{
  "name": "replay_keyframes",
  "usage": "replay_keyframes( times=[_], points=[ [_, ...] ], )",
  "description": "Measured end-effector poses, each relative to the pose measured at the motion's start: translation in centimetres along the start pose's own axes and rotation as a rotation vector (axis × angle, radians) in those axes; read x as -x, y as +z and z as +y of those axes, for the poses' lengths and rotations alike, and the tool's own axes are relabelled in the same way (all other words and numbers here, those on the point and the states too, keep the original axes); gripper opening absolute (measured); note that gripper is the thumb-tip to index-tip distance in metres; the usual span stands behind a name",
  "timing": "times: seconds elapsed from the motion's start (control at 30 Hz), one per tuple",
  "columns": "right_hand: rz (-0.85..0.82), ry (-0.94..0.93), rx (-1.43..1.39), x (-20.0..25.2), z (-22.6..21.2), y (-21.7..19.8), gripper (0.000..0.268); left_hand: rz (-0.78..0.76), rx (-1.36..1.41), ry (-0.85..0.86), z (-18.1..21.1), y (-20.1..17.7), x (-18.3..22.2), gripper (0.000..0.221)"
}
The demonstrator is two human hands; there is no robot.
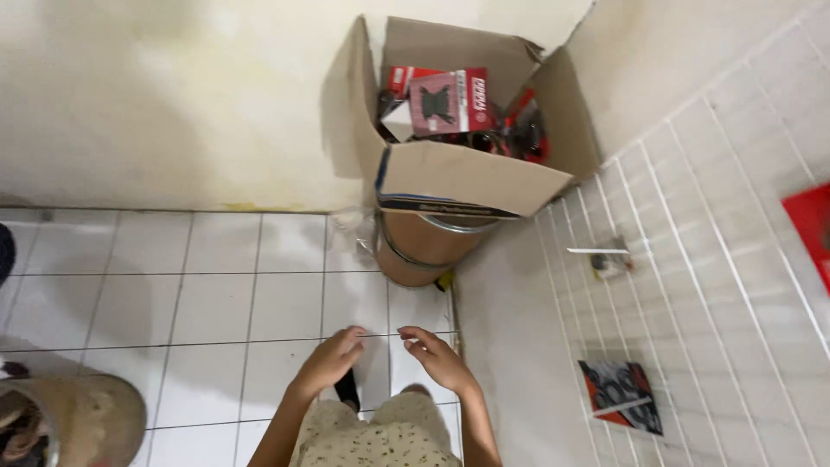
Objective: Cleaning and organizing motorcycle parts from a cardboard box and placing some on a wire rack.
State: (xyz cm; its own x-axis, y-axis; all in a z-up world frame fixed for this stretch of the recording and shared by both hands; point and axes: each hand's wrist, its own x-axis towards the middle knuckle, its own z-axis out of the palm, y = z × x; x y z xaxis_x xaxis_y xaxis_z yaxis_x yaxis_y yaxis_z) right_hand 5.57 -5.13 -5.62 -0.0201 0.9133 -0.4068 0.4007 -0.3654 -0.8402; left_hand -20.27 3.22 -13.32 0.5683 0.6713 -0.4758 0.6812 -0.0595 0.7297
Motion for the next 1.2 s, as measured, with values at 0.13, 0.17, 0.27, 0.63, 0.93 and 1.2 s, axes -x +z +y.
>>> replay_keyframes(
  times=[0.13, 0.17, 0.27, 0.63, 0.93, 1.2],
  points=[
    [-0.309, 0.014, -0.02, -3.3, -5.6, -1.7, 0.044, 0.086, 0.169, -0.186, -3.5, -5.8, 0.2, 0.054],
    [-0.297, 0.01, -0.028, -3.9, -6.4, -2.6, 0.044, 0.082, 0.157, -0.18, -4.6, -6.6, -0.1, 0.054],
    [-0.393, -0.07, -0.023, -6.2, -9.5, -6.2, 0.042, -0.009, 0.141, -0.373, -6.9, -8.8, -1.6, 0.054],
    [0.182, -0.603, -0.326, -23.4, -23.4, -28.8, 0.036, 0.392, 0.569, 0.133, 9.9, -21.3, -14.9, 0.045],
    [-0.327, -0.315, 0.606, -42.9, -26.3, -34.4, 0.03, 0.626, 0.729, 0.242, 16.4, -22.7, -25.3, 0.052],
    [-0.835, 0.046, 1.396, -48.1, -2.7, -29.5, 0.066, 0.619, 0.519, 0.148, 19.1, -24.6, -25.8, 0.054]
  ],
)
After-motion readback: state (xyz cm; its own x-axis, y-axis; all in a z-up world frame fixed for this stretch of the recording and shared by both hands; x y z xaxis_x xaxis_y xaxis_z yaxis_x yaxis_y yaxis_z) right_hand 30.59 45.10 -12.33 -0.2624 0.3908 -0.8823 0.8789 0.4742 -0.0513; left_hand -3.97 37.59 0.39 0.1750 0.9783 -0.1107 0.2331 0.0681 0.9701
